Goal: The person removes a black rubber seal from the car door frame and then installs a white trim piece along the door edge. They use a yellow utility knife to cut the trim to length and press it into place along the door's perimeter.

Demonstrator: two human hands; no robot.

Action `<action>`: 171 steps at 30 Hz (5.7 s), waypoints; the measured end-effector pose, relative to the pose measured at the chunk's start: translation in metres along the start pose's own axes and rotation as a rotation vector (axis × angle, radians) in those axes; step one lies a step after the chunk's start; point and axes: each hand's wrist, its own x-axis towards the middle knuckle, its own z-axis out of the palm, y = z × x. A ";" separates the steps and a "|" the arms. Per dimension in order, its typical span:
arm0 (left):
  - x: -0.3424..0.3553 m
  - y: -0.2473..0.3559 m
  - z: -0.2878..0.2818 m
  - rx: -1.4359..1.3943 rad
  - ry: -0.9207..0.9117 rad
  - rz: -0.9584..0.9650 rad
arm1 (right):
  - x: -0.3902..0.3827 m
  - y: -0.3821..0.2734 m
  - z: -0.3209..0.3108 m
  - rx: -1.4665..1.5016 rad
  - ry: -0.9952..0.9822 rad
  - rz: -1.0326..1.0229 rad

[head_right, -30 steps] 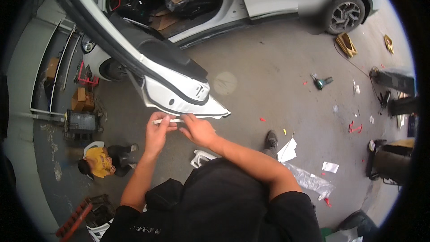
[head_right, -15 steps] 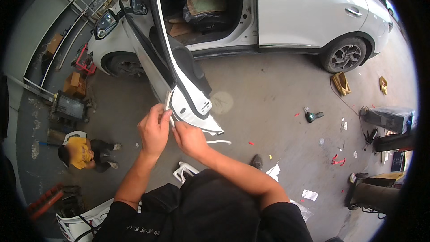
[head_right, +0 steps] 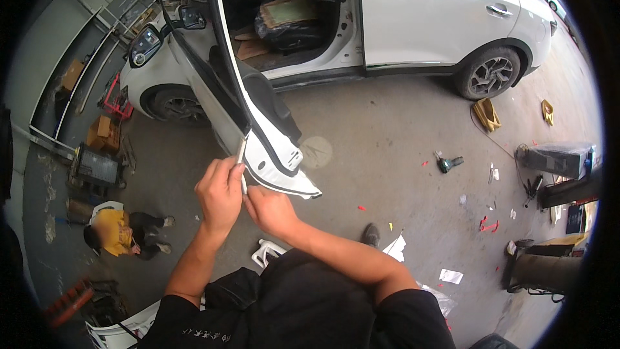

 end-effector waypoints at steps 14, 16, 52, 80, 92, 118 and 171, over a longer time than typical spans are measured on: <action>0.004 -0.004 0.009 -0.147 0.035 -0.115 | 0.018 -0.003 -0.025 0.000 0.028 0.083; 0.005 -0.003 0.010 -0.166 0.034 -0.122 | 0.030 -0.006 -0.036 0.045 0.116 0.084; -0.039 -0.041 0.040 -0.319 0.060 -0.253 | 0.071 -0.018 -0.036 0.152 0.030 0.236; -0.028 -0.063 0.042 -0.525 0.086 -0.163 | 0.073 -0.008 -0.032 0.135 0.017 0.153; -0.027 -0.064 0.046 -0.541 0.086 -0.188 | 0.070 -0.002 -0.036 0.063 -0.064 0.170; -0.067 -0.098 0.080 -0.405 -0.070 -0.185 | 0.059 0.019 -0.024 -0.317 -0.068 -0.153; -0.131 -0.113 0.155 0.137 -0.600 -0.411 | -0.068 0.189 0.086 -0.279 -0.263 0.208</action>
